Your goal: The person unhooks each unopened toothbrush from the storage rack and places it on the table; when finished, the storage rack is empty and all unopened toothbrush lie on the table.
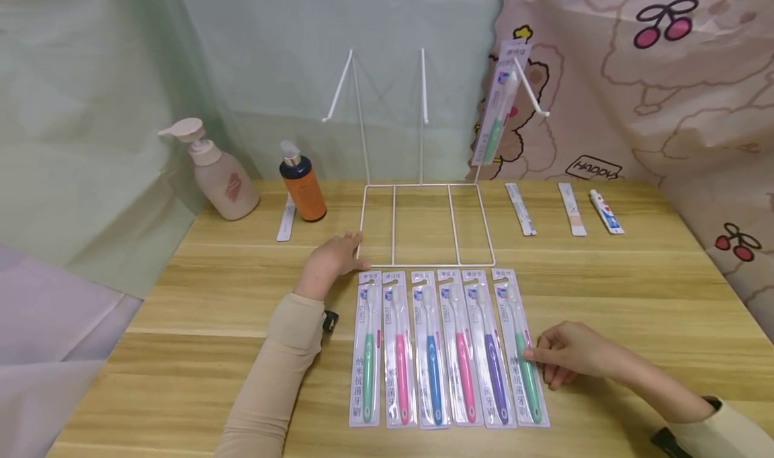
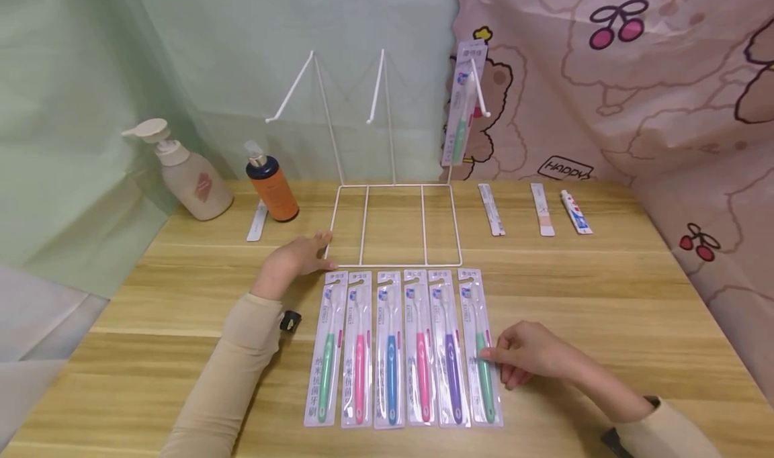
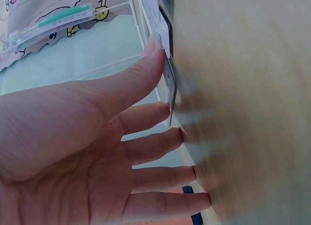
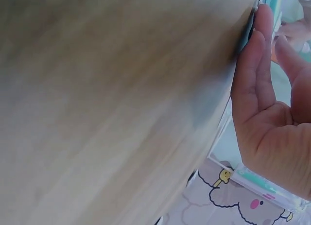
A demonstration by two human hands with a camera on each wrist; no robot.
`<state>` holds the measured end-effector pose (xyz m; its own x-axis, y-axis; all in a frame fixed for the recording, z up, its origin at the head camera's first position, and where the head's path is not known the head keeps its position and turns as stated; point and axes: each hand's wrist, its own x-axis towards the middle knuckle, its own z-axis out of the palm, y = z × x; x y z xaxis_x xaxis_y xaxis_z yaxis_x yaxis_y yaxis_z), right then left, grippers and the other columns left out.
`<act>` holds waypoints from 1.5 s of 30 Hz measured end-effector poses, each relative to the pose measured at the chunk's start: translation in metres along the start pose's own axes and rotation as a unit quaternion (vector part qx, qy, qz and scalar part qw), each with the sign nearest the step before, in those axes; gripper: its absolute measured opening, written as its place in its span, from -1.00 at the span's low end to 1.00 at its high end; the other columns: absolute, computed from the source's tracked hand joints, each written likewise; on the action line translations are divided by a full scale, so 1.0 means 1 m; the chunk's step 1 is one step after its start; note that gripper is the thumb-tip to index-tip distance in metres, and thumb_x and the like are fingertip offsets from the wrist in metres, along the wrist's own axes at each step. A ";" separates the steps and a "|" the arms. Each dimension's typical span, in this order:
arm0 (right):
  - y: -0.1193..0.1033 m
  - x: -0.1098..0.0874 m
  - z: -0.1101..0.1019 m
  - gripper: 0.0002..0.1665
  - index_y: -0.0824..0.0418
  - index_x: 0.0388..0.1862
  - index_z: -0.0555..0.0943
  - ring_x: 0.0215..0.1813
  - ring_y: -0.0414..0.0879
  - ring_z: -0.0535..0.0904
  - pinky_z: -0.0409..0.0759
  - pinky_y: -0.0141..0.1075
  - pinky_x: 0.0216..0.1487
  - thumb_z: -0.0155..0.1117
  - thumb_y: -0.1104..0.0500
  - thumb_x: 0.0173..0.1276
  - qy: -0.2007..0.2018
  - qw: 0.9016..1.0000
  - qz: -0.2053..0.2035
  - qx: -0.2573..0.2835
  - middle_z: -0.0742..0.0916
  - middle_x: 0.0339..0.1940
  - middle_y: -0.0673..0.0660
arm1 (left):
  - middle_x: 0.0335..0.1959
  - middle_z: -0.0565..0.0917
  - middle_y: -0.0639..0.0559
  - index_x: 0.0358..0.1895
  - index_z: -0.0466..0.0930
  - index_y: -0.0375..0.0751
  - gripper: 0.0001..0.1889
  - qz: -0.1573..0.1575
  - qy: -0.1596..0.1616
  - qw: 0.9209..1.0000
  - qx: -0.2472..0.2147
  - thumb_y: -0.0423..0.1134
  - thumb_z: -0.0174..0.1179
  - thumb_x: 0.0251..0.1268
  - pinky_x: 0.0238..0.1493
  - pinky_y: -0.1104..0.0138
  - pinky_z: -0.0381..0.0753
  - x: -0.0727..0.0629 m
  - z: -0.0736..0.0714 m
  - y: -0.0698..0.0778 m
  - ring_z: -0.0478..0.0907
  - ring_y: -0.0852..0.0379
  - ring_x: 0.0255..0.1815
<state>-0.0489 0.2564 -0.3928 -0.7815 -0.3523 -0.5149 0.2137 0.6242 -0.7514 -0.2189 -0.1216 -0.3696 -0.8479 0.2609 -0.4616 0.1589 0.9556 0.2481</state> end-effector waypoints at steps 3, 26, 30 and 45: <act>-0.002 0.000 -0.003 -0.56 0.28 -0.51 0.53 -0.58 -0.06 0.65 0.65 -0.23 -0.53 0.21 -0.09 0.28 0.004 1.000 0.002 -0.007 0.68 -0.64 0.09 | 0.48 -0.06 -0.24 0.49 -0.12 -0.16 -0.20 0.001 0.000 1.000 0.004 -0.01 0.09 0.32 0.40 -0.04 0.07 0.000 0.001 0.000 -0.05 -0.24 0.46; -0.024 0.081 -0.104 -0.35 0.30 0.27 0.37 0.03 -0.38 0.53 0.46 -0.45 0.11 0.18 -0.05 0.34 0.194 0.970 -0.142 0.049 0.55 0.21 0.23 | 0.48 -0.06 -0.24 0.48 -0.12 -0.17 -0.20 -0.005 -0.001 1.000 0.004 -0.02 0.10 0.31 0.40 -0.04 0.07 -0.003 0.006 -0.001 -0.05 -0.25 0.45; -0.036 0.107 -0.117 -0.28 0.26 0.30 0.35 0.03 -0.35 0.51 0.40 -0.25 0.26 0.23 -0.11 0.28 0.238 0.959 -0.133 0.083 0.54 0.23 0.19 | 0.48 -0.06 -0.25 0.48 -0.11 -0.17 -0.20 -0.012 -0.003 1.000 0.001 -0.01 0.10 0.31 0.40 -0.04 0.07 -0.004 0.006 -0.005 -0.05 -0.25 0.45; -0.088 0.168 -0.148 -0.25 0.27 0.28 0.34 0.13 -0.09 0.43 0.44 -0.38 0.11 0.39 0.07 0.16 0.380 0.889 -0.180 0.180 0.51 0.18 0.19 | 0.48 -0.08 -0.25 0.49 -0.14 -0.17 -0.19 0.001 0.003 1.000 0.006 -0.01 0.08 0.32 0.37 -0.07 0.11 -0.001 0.001 -0.002 -0.03 -0.28 0.44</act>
<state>-0.2853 0.2451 -0.3520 -0.9785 0.1745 0.1101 -0.0630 0.2555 -0.9647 -0.2175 -0.1236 -0.3706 -0.8504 0.2625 -0.4560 0.1672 0.9566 0.2387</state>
